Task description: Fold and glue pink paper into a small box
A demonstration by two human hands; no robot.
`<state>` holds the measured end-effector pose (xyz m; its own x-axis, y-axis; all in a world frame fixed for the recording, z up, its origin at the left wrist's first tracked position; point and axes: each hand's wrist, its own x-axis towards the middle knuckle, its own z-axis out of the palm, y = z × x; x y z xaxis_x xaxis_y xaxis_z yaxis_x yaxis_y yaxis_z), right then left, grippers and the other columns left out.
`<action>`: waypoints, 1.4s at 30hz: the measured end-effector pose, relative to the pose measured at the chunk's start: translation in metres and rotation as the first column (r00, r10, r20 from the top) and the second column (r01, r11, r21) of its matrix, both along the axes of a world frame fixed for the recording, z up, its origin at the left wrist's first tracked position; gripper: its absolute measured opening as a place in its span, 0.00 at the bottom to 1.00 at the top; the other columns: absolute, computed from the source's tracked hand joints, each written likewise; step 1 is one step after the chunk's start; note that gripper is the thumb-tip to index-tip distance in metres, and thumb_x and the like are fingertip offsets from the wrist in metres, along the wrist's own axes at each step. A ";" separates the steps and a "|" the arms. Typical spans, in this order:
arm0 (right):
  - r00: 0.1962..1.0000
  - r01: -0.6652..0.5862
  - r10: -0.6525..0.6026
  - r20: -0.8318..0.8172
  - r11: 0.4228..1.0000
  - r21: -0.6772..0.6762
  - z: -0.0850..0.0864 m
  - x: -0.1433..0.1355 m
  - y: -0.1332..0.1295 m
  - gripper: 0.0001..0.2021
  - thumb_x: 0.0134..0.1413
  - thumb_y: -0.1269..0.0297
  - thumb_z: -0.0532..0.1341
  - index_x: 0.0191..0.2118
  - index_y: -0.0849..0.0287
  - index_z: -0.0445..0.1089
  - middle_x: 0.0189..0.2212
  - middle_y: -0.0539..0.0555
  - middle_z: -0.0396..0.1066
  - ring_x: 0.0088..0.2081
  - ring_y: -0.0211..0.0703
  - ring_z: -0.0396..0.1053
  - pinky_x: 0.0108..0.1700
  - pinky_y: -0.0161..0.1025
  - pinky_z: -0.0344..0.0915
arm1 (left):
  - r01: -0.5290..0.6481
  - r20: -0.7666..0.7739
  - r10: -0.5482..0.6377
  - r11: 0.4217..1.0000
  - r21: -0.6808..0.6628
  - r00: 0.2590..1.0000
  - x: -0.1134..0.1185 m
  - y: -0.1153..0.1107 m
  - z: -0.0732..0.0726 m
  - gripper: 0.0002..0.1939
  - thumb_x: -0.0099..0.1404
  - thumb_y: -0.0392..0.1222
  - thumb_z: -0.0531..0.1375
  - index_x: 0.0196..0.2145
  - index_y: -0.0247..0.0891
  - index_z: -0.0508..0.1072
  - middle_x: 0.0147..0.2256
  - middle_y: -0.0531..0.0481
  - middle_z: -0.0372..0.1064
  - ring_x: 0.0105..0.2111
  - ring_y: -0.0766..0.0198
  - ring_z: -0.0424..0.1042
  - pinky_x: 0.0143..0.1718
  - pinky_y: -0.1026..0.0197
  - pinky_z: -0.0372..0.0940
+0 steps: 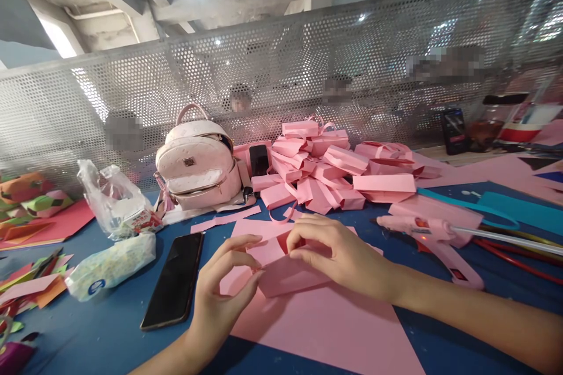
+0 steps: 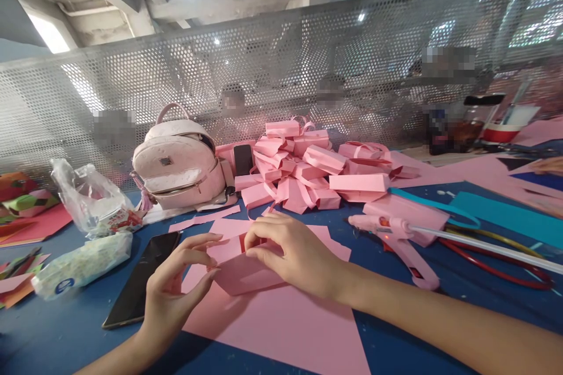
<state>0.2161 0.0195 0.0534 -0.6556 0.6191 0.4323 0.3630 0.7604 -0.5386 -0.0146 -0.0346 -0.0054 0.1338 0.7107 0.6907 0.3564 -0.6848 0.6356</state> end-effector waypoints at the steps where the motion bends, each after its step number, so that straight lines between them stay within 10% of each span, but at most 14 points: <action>1: 1.000 -0.001 0.001 0.000 1.000 -0.003 0.000 0.000 0.000 0.08 0.63 0.72 0.61 0.31 0.57 0.69 0.32 0.49 0.73 0.37 0.41 0.67 0.42 0.39 0.62 | 0.002 0.002 -0.002 1.000 -0.004 1.000 0.000 0.000 -0.001 0.09 0.66 0.28 0.62 0.37 0.43 0.74 0.50 0.49 0.73 0.52 0.59 0.72 0.53 0.58 0.66; 42: 0.997 -0.069 0.071 -0.038 0.997 0.039 -0.009 -0.002 -0.007 0.07 0.64 0.71 0.61 0.33 0.56 0.67 0.32 0.47 0.72 0.36 0.40 0.64 0.43 0.39 0.59 | -0.034 0.049 0.042 0.987 -0.158 0.998 0.010 -0.009 0.001 0.07 0.64 0.30 0.60 0.35 0.42 0.71 0.50 0.48 0.74 0.52 0.56 0.72 0.51 0.56 0.66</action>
